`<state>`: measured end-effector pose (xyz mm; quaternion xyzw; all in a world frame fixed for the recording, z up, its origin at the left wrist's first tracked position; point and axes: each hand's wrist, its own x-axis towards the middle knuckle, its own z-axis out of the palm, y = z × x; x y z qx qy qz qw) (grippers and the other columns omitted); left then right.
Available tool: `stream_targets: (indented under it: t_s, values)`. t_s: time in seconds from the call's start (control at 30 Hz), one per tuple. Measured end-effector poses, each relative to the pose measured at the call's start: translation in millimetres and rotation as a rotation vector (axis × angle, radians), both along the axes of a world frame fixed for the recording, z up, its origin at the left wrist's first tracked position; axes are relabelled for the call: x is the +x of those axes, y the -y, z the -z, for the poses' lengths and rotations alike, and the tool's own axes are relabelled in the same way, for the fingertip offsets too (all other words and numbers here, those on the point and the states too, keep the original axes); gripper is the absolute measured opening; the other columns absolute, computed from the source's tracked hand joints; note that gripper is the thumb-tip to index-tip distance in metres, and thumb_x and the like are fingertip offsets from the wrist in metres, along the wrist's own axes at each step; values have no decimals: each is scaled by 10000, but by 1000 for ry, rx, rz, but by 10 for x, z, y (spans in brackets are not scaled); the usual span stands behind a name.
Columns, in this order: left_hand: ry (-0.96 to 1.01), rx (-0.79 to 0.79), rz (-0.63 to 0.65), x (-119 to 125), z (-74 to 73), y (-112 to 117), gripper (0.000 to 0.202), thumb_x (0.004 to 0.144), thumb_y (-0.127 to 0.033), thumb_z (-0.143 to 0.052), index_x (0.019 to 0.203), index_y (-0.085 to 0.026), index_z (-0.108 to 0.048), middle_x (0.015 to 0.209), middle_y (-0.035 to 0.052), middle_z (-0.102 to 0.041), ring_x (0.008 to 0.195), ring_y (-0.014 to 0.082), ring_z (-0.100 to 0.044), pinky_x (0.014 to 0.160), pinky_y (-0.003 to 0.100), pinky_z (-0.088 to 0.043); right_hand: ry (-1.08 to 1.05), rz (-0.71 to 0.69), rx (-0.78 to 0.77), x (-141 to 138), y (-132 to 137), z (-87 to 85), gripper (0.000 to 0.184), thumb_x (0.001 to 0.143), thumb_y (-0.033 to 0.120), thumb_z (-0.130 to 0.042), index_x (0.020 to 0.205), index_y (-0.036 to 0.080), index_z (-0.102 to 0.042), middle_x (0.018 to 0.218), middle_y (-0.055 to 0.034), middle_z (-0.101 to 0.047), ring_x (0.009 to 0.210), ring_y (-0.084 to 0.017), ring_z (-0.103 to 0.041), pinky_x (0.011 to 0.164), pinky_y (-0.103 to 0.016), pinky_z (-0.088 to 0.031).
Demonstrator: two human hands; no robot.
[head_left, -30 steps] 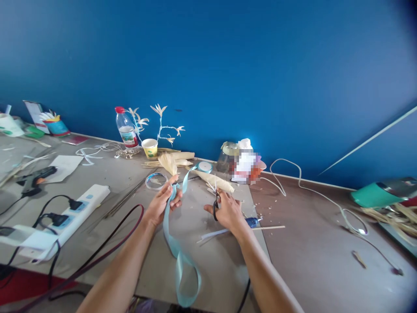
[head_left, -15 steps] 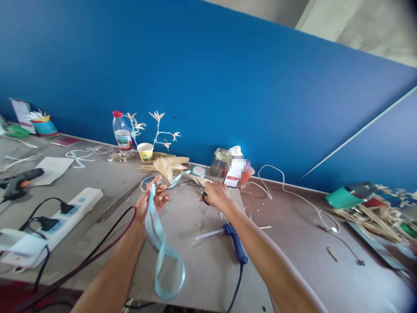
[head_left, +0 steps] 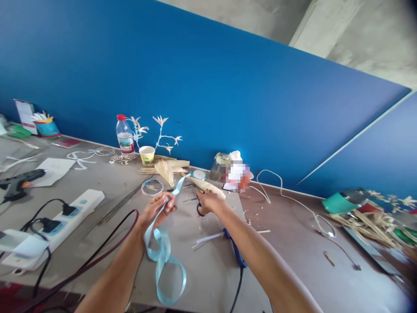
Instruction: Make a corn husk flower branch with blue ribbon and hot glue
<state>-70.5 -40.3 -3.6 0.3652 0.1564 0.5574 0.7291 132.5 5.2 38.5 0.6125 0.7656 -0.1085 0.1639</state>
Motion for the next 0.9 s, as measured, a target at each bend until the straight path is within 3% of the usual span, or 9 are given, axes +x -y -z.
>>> stream_targets:
  t_s: [0.1, 0.27, 0.43, 0.6, 0.73, 0.8, 0.9]
  values:
    - [-69, -18, -30, 27, 1, -3, 123, 760, -249, -647, 841, -156, -657, 595, -26, -518, 517, 52, -431, 623, 244, -416, 8, -46, 16, -81, 23, -10, 789, 513, 381, -782, 1216, 176, -489, 1213, -190, -501, 1109, -374, -485, 855, -418, -435]
    - [-184, -5, -50, 60, 48, -29, 272, 754, -280, -653, 1004, -174, -641, 633, -12, -561, 579, 81, -497, 645, 265, -425, -97, -157, -40, -110, 21, -62, 565, 650, 439, -673, 1148, 191, -574, 1156, -144, -558, 1006, -312, -569, 789, -357, -468]
    - [-319, 120, -62, 74, 83, -70, 373, 778, -315, -626, 1122, -178, -575, 674, -5, -578, 558, 90, -505, 603, 270, -403, -136, -202, 124, -172, 63, -128, 305, 824, 310, -497, 1060, 180, -641, 1075, -116, -610, 1034, -267, -552, 851, -334, -425]
    - [-415, 157, -56, 97, 64, -58, 403, 796, -332, -603, 1156, -162, -545, 644, -8, -572, 553, 99, -513, 538, 245, -373, -133, -148, 308, -262, 42, -93, 323, 856, 199, -382, 991, 141, -669, 1178, -155, -540, 1092, -292, -492, 883, -384, -389]
    - [-408, 140, -81, 116, 62, -48, 393, 780, -343, -618, 1123, -157, -567, 622, -5, -574, 568, 108, -514, 517, 235, -370, -148, -161, 348, -266, 19, -44, 280, 837, 280, -453, 912, 153, -692, 1159, -146, -550, 1084, -298, -479, 878, -386, -392]
    - [-386, 151, -80, 121, 62, -40, 361, 773, -332, -629, 1087, -157, -590, 617, -1, -578, 562, 106, -512, 517, 235, -372, -199, -153, 383, -283, 47, -49, 284, 808, 315, -507, 998, 178, -668, 1120, -129, -576, 1116, -303, -455, 913, -403, -366]
    - [-340, 199, -7, 127, 54, -9, 289, 774, -307, -632, 1019, -153, -631, 596, 0, -574, 553, 101, -510, 553, 250, -390, -437, -138, 339, -355, 128, -84, 536, 767, 307, -560, 1290, 232, -473, 1103, -96, -601, 1031, -260, -536, 866, -364, -408]
